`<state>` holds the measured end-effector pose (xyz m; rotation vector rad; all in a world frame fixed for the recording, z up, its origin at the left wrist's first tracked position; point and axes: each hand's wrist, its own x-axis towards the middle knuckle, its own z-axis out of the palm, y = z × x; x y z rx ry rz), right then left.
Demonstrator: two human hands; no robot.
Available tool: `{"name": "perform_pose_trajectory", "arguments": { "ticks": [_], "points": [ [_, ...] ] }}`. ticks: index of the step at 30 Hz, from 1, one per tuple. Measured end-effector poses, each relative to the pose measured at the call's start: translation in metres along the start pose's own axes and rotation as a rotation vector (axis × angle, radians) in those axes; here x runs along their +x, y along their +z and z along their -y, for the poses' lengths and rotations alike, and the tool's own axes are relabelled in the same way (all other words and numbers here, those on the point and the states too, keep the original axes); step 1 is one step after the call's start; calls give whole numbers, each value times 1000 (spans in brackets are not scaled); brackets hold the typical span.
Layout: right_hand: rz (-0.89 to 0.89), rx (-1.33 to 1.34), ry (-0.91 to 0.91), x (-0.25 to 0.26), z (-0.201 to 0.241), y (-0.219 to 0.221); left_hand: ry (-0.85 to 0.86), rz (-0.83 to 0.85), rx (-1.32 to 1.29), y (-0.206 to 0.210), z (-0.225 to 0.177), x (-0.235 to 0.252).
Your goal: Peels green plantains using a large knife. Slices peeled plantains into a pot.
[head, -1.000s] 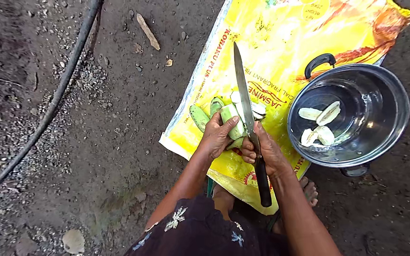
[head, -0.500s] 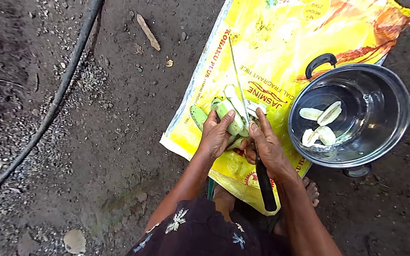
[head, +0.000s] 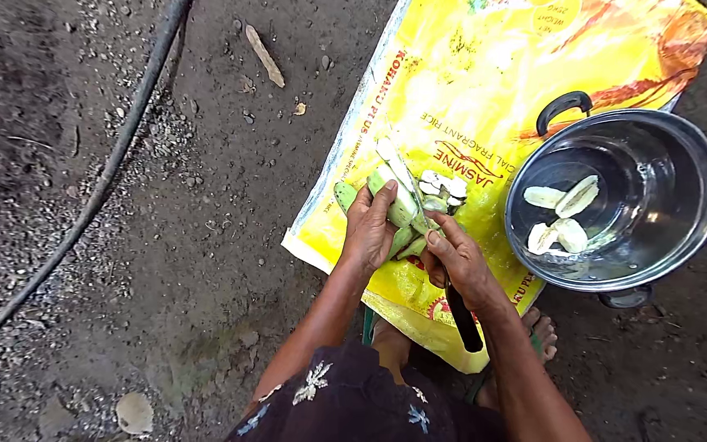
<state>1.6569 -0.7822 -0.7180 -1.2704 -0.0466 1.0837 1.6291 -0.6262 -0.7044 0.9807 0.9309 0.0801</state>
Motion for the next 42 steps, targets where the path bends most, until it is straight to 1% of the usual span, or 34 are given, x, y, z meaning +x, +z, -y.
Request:
{"name": "perform_pose_trajectory", "arguments": {
  "ticks": [3, 10, 15, 19, 24, 26, 29, 31, 36, 39, 42],
  "points": [
    [12, 28, -5, 2, -3, -3, 2, 22, 14, 2, 1, -2],
    [63, 81, -40, 2, -6, -6, 56, 84, 212, 0, 1, -5],
    [28, 64, -21, 1, -5, -7, 71, 66, 216, 1, 3, -4],
    [19, 44, -14, 1, -4, -7, 119, 117, 280, -5, 1, -5],
    [-79, -4, -67, 3, -7, -3, 135, 73, 273, -3, 6, -4],
    [-66, -6, -63, 3, -7, -7, 118, 96, 302, -5, 6, -5],
    [12, 52, -4, 0, -1, -14, 86, 144, 310, -7, 4, -7],
    [42, 93, 8, -1, 0, -15, 97, 170, 293, -8, 6, -5],
    [-49, 86, -46, 1, -8, -8, 129, 224, 327, -15, 7, 0],
    [-29, 73, -15, 2, -6, -11, 126, 239, 272, -16, 9, 5],
    [-4, 156, -9, 2, -8, -6, 102, 241, 185, -15, 10, 1]
  ]
}}
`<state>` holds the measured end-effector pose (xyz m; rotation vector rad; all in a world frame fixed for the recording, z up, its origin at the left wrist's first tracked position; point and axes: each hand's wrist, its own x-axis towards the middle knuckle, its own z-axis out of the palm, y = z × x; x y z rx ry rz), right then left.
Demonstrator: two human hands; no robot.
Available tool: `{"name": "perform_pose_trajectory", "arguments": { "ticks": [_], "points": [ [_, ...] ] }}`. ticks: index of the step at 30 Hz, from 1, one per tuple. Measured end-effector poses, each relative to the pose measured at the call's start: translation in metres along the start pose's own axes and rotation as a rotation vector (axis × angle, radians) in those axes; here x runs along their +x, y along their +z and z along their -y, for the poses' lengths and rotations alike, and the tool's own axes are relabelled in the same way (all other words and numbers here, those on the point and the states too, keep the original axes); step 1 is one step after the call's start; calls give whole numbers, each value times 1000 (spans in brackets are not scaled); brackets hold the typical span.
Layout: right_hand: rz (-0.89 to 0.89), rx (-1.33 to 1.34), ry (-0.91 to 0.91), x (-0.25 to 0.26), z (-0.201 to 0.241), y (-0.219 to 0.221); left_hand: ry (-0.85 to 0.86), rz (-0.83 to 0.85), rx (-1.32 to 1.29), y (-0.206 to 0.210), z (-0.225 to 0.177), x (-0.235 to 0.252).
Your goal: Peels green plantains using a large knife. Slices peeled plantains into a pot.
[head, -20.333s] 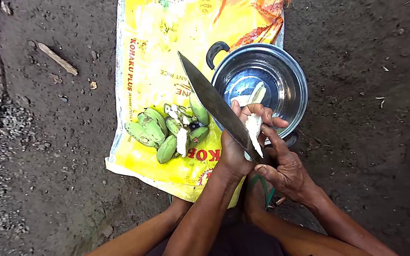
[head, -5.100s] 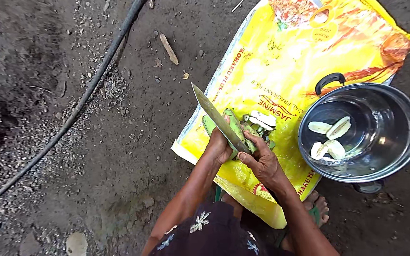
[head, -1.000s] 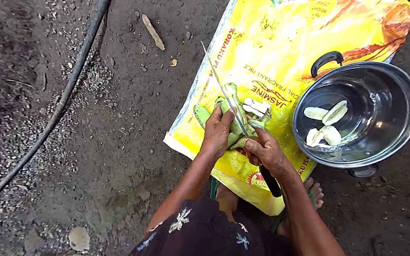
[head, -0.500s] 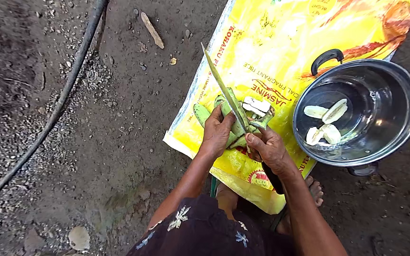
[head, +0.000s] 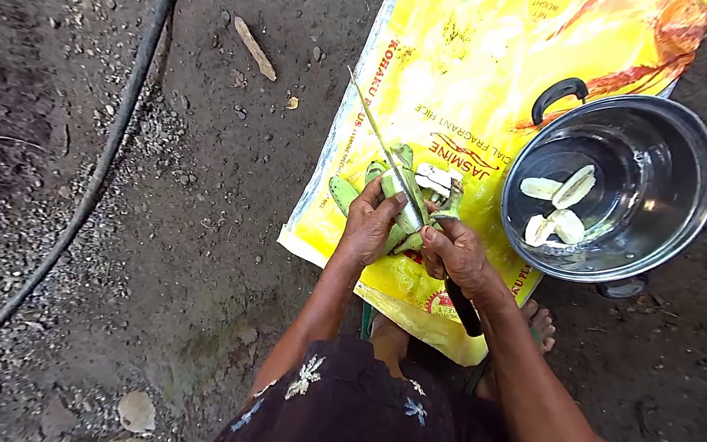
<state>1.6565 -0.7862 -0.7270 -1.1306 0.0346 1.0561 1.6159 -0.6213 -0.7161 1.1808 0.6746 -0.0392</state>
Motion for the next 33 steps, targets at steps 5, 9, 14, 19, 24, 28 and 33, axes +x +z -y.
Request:
{"name": "perform_pose_trajectory", "arguments": {
  "ticks": [5, 9, 14, 19, 24, 28, 33],
  "points": [
    [-48, 183, -25, 3, -7, 16, 29, -13, -235, 6, 5, -1],
    [-85, 296, -24, 3, -5, 26, 72, -36, -251, 11, 4, 1],
    [-145, 394, -23, 5, -8, 31, 121, -73, -282, 20, 17, 2],
    [-74, 407, 28, 7, 1, 5, 77, -77, -305, 27, 17, 3],
    [-24, 491, 153, 3, 12, -4, -66, 35, -435, 17, 18, 7],
    [131, 844, 243, 5, 3, 1, -73, 76, -505, 5, 30, 8],
    [41, 666, 206, 4, 5, 10, -122, -28, -346, 13, 17, 5]
  ]
}}
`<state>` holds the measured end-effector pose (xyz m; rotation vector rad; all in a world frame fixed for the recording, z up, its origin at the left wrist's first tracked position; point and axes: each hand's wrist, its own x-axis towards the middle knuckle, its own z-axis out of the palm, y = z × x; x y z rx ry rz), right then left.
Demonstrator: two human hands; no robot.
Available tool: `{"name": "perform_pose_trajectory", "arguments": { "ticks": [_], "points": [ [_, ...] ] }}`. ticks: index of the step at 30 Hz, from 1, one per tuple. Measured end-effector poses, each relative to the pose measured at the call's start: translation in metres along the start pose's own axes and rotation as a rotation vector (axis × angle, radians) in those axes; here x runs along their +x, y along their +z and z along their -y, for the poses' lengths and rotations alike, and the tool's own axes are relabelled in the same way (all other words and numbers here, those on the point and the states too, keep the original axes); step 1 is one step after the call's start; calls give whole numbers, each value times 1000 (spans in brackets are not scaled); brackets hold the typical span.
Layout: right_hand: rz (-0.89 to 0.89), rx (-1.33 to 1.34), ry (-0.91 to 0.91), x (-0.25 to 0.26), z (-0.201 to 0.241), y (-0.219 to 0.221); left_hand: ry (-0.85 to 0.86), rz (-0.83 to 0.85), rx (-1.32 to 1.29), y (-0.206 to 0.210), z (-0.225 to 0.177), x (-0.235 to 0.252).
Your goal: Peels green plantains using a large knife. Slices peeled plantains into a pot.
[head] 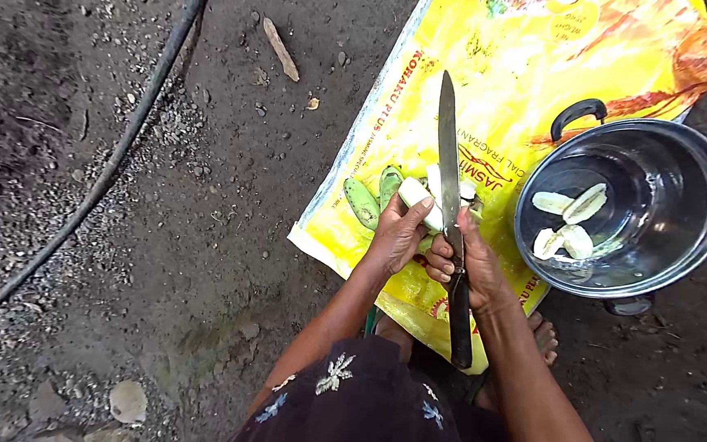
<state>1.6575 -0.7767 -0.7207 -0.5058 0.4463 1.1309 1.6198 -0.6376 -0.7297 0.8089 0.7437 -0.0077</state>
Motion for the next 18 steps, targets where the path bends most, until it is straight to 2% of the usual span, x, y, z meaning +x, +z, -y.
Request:
{"name": "perform_pose_trajectory", "arguments": {
  "ticks": [4, 8, 13, 18],
  "points": [
    [270, 342, 91, 3, -1, -13, 39, 22, 60, -1, -4, -1],
    [281, 331, 91, 4, -5, -15, 33, 38, 38, -9, -2, 0],
    [112, -100, 61, -5, 6, -8, 46, -20, 30, -10, -2, 1],
    [-36, -562, -81, -11, 8, 1, 76, -124, 115, -4, -15, 2]
  ]
}}
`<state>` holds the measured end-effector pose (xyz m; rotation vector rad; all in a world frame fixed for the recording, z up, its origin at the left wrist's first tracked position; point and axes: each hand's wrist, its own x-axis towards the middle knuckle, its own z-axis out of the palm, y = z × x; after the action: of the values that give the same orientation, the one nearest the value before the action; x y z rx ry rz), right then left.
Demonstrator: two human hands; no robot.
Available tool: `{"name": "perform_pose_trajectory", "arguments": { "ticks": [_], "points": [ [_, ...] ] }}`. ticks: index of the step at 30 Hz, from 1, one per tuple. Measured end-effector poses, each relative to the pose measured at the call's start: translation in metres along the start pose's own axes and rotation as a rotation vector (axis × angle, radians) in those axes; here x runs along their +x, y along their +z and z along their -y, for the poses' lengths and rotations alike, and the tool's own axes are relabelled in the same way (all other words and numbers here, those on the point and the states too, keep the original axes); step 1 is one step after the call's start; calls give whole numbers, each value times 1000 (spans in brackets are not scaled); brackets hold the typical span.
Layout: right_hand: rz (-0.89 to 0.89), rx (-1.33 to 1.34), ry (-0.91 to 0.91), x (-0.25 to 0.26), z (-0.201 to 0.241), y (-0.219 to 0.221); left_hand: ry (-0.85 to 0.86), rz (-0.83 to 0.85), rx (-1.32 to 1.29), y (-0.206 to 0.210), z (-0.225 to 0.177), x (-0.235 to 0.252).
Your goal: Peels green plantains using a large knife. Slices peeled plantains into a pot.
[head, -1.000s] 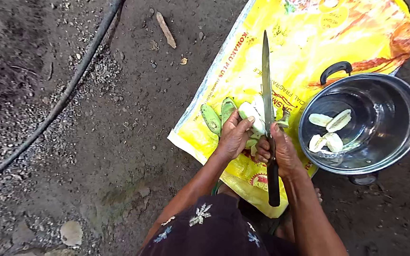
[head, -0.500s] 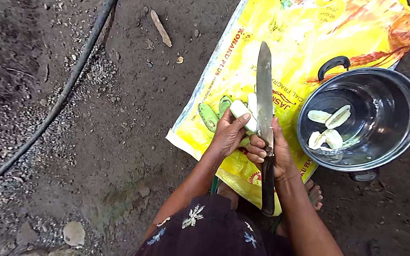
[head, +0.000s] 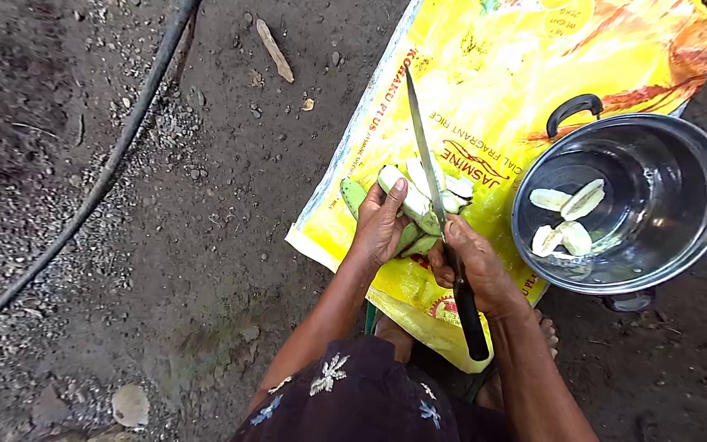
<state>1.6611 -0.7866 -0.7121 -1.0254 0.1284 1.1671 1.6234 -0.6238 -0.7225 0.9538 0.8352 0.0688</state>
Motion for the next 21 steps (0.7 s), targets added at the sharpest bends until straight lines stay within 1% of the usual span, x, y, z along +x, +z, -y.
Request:
{"name": "perform_pose_trajectory", "arguments": {
  "ticks": [3, 6, 11, 14, 16, 19, 21],
  "points": [
    [-3, -92, -72, 4, -6, 4, 9, -30, 6, 3, -6, 0],
    [18, -29, -101, 6, -12, 6, 15, -43, -34, 6, -6, 1],
    [97, 158, -49, 5, -14, 0, -20, -30, 68, 4, -9, -9],
    [120, 183, -13, 4, -14, -4, -27, -25, 105, 5, -10, -9],
    [81, 123, -34, 3, -14, -2, -32, -14, 105, 5, -9, -9],
    [-34, -18, -121, 5, -19, 2, -17, 32, 118, 1, -8, -7],
    [-61, -32, -145, 7, -22, 2, -1, 68, 140, 0, -8, -7]
  ]
}}
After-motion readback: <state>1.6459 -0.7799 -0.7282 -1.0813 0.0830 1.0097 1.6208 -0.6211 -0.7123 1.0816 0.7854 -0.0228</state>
